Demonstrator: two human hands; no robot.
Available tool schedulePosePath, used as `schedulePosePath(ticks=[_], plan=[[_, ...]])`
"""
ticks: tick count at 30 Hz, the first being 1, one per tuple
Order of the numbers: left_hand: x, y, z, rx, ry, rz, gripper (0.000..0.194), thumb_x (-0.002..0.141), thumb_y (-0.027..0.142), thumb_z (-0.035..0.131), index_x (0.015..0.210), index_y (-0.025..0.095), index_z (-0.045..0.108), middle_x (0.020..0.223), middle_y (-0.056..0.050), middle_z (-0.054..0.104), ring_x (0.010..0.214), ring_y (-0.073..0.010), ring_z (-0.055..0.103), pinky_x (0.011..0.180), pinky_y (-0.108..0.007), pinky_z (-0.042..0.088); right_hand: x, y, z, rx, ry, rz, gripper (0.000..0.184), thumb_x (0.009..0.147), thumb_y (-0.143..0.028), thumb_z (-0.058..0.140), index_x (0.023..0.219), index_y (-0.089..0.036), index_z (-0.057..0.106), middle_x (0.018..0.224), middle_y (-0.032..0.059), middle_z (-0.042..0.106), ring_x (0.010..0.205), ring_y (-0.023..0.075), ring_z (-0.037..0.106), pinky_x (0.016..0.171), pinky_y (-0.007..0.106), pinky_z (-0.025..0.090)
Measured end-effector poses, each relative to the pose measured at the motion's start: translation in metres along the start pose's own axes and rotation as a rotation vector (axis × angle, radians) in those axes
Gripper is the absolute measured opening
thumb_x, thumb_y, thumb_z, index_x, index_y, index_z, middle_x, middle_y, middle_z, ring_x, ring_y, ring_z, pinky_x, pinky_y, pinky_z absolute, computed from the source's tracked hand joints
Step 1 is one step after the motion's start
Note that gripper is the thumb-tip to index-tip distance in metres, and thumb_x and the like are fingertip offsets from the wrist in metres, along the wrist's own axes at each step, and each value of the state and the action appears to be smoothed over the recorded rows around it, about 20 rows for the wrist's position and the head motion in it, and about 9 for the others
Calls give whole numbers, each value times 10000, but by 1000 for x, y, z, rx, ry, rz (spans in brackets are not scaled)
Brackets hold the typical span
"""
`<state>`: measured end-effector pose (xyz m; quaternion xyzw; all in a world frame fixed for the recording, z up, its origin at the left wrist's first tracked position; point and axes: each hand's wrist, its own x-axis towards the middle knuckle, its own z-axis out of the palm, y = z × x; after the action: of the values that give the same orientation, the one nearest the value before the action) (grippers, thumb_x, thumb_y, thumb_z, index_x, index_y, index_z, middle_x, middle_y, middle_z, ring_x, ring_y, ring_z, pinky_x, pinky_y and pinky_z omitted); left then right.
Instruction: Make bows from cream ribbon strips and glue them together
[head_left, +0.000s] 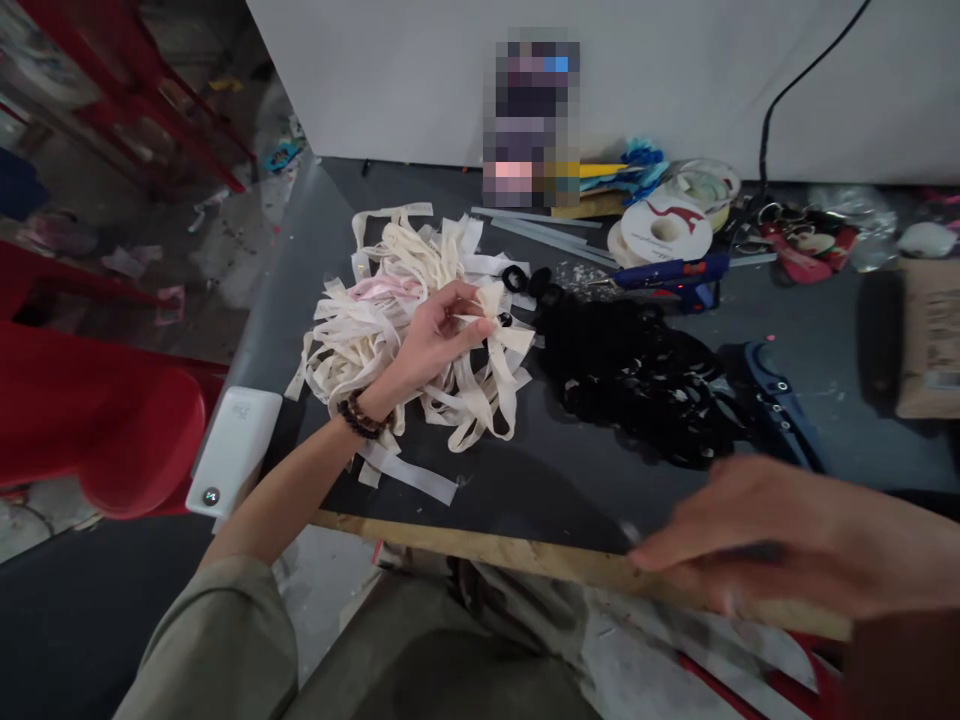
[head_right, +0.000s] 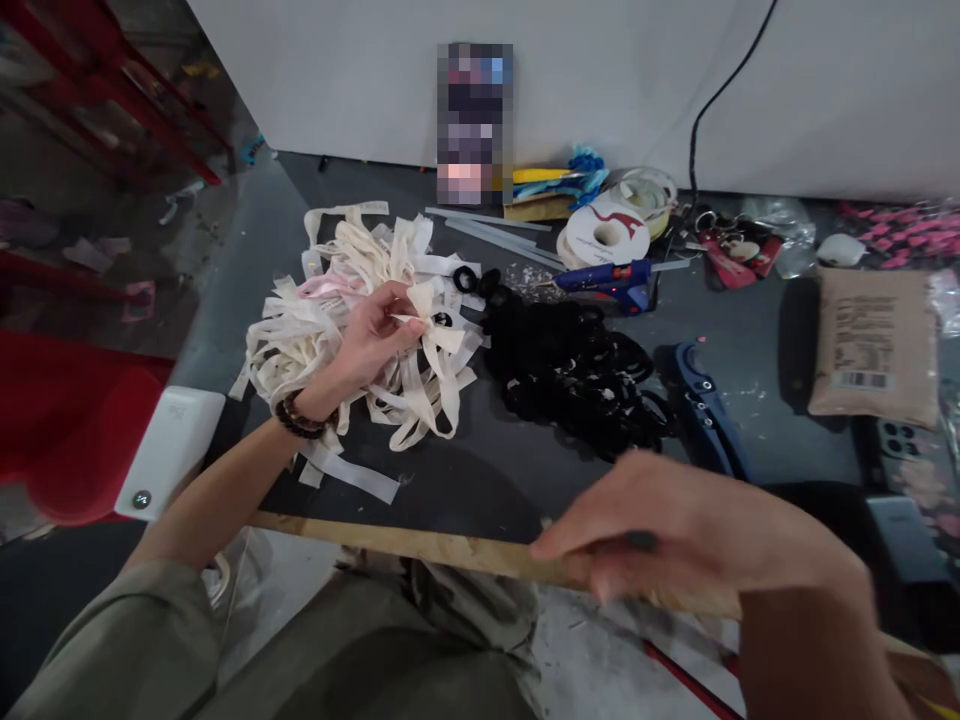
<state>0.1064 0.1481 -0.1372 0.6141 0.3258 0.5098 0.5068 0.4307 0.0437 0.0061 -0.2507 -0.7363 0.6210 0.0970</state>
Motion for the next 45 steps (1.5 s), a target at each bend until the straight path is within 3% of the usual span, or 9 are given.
schedulePosePath(ticks=[2, 5, 7, 8, 10, 12, 23, 32, 45], plan=[[0, 5, 1, 24, -15, 13, 617, 921, 829, 847, 1016, 239, 696, 904, -20, 711, 850, -156, 712, 690, -253, 567, 19, 0, -9, -123, 255, -104, 500, 994, -128, 791, 1226, -557, 899, 733, -19, 862, 595, 183, 829, 584, 226, 654], [0, 10, 1, 36, -36, -2, 587, 929, 797, 864, 963, 233, 703, 881, -19, 698, 817, -158, 694, 704, -273, 574, 58, 6, -7, -325, 551, -136, 410, 842, -373, 990, 1242, -411, 911, 1309, 93, 906, 1066, 310, 894, 807, 390, 747], [0, 12, 1, 41, -65, -21, 587, 929, 791, 869, 923, 227, 704, 850, -16, 692, 748, -144, 649, 664, -272, 540, 86, 15, -2, -200, 753, -51, 126, 1009, -416, 830, 1092, -340, 888, 972, 54, 896, 812, 237, 842, 732, 363, 705], [-1, 12, 1, 47, -85, -24, 588, 933, 792, 863, 908, 225, 708, 831, -15, 690, 704, -134, 615, 625, -267, 503, 99, 21, 1, -141, 884, -19, 211, 1088, -429, 720, 975, -308, 850, 773, 24, 818, 685, 204, 779, 695, 346, 671], [-1, 13, 2, 63, -118, -17, 580, 957, 788, 840, 892, 222, 728, 797, -9, 682, 632, -115, 544, 563, -263, 421, 121, 34, 5, -136, 988, -24, 134, 1002, -425, 824, 996, -292, 835, 897, 38, 841, 818, 222, 802, 733, 343, 659], [0, 13, 3, 77, -127, 5, 576, 994, 783, 798, 875, 222, 749, 761, -5, 666, 602, -112, 506, 548, -273, 382, 135, 47, 7, -132, 1015, -22, 225, 981, -507, 848, 1061, -296, 848, 1063, 62, 865, 953, 253, 819, 765, 355, 658], [2, 15, 4, 126, -100, 46, 602, 1019, 796, 746, 827, 227, 795, 689, -5, 668, 587, -122, 483, 556, -293, 361, 151, 68, 14, 13, 1059, -21, 689, 944, -951, 681, 941, -278, 831, 855, 45, 818, 693, 196, 720, 667, 347, 592], [2, 14, 2, 110, -76, 32, 533, 976, 751, 839, 900, 224, 820, 793, -38, 765, 612, -120, 593, 551, -263, 444, 151, 69, 17, -33, 1042, 17, 414, 882, -664, 891, 826, -260, 821, 817, 22, 806, 703, 187, 672, 674, 340, 542], [0, 6, -1, 117, -89, 31, 534, 1035, 743, 767, 951, 219, 830, 859, -54, 810, 697, -147, 672, 643, -278, 531, 162, 77, 13, 40, 1024, -3, 431, 873, -710, 853, 869, -283, 794, 824, 5, 761, 707, 183, 626, 688, 350, 536]])
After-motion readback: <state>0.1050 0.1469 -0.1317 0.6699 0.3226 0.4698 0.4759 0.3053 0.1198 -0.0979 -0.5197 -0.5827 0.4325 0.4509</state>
